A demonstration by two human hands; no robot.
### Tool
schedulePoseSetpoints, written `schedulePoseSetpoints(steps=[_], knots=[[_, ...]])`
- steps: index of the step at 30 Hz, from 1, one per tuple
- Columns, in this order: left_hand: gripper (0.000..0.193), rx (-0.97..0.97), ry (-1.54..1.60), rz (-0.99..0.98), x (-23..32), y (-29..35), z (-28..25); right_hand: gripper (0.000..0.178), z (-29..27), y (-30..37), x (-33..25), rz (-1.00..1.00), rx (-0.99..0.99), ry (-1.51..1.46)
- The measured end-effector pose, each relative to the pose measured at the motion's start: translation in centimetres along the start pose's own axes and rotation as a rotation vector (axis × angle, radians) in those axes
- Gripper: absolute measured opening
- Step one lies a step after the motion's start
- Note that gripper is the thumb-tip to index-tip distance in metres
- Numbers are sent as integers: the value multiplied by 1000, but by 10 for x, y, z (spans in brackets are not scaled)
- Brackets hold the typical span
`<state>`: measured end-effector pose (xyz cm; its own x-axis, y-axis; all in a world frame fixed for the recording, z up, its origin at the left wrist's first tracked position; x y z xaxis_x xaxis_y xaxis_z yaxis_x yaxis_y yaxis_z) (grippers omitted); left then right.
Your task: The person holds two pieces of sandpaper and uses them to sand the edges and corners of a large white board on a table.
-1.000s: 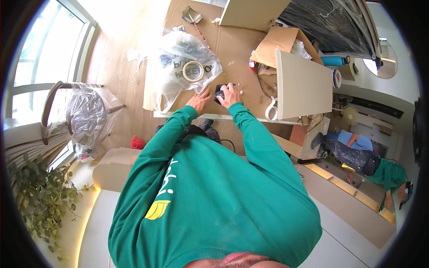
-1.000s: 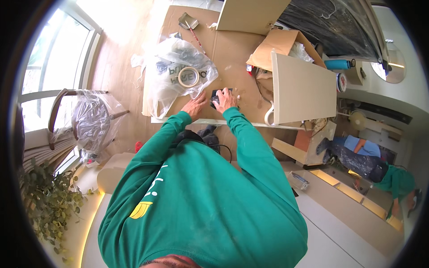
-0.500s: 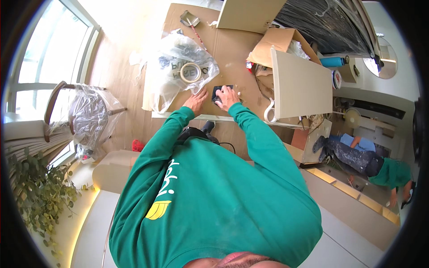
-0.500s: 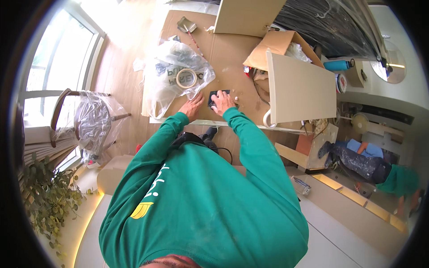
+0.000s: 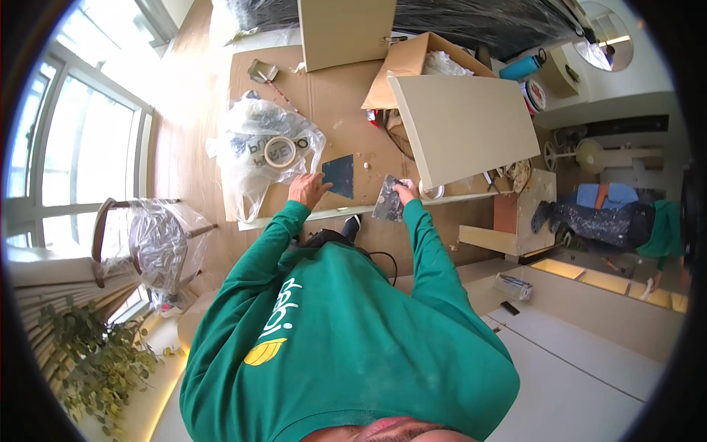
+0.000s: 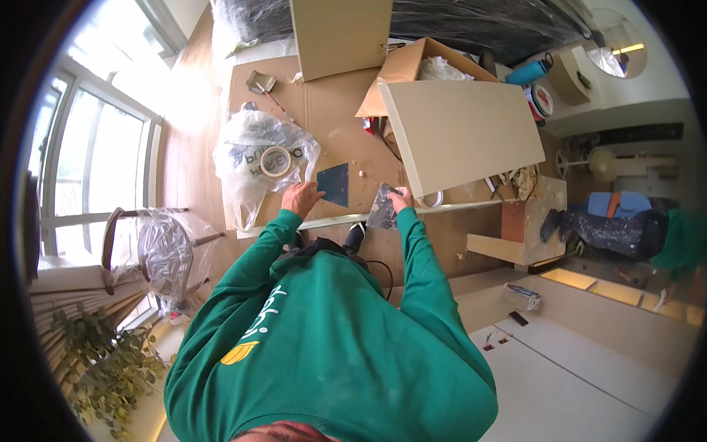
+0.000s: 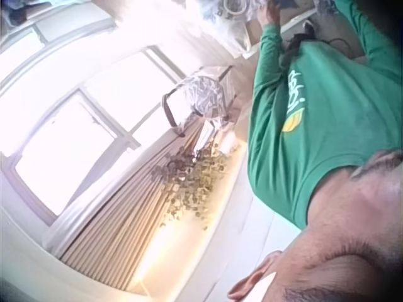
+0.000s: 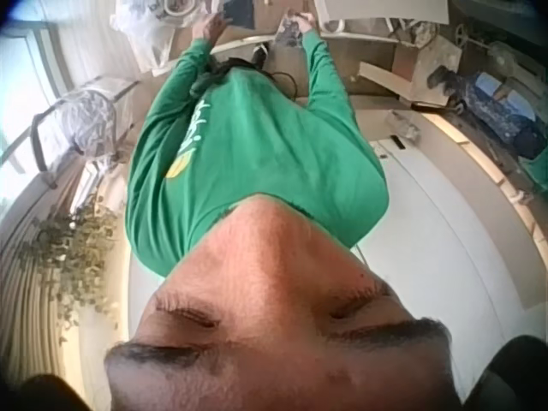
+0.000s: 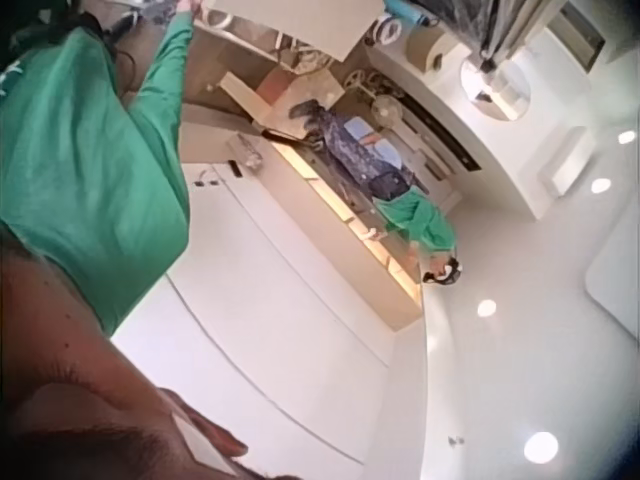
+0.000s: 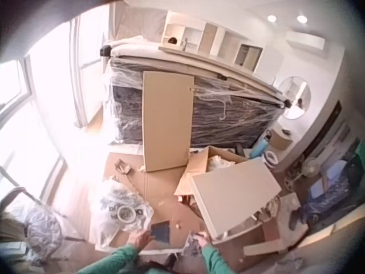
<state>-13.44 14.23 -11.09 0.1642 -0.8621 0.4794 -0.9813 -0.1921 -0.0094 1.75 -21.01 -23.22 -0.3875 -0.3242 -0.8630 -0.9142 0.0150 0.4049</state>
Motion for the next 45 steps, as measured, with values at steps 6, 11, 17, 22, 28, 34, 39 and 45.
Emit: schedulePoseSetpoints(steps=[6, 11, 17, 22, 28, 34, 39, 45], knots=[[83, -105, -287, 97, 6, -47, 46, 61, 27, -103, 136, -80, 38, -28], [95, -257, -438, 31, 31, -71, 61, 51, -8, -43, 37, -129, 110, -197], [102, -281, -470, -43, -9, -86, 48, 34, -31, 55, -12, -85, 277, -704], [129, -372, -559, 12, 39, -96, 95, 21, -95, 114, 92, 259, 259, -1305], [134, -520, -695, -161, -36, -113, 101, 23, -67, 165, 80, 446, 65, -1763], [129, -591, -435, 60, -23, -128, 104, 23, -77, 186, 82, 470, 222, -1805], [62, -425, 436, -117, -49, -112, 89, 31, -54, 169, 36, 310, -52, -1783], [30, -325, 1777, -369, -38, -62, 38, 36, 7, 191, -50, 342, -277, -1743]])
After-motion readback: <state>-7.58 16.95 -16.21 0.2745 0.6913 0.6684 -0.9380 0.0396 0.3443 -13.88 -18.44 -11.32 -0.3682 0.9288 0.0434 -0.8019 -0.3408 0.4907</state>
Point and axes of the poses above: each hand's wrist, its own y-axis away from the middle knuckle, its own z-axis out of the palm, x = y × z, the point moved 8 cm from there along -y, towards the middle knuckle, and after that the axes turned 13 degrees about -y, right-handed, at the moved point
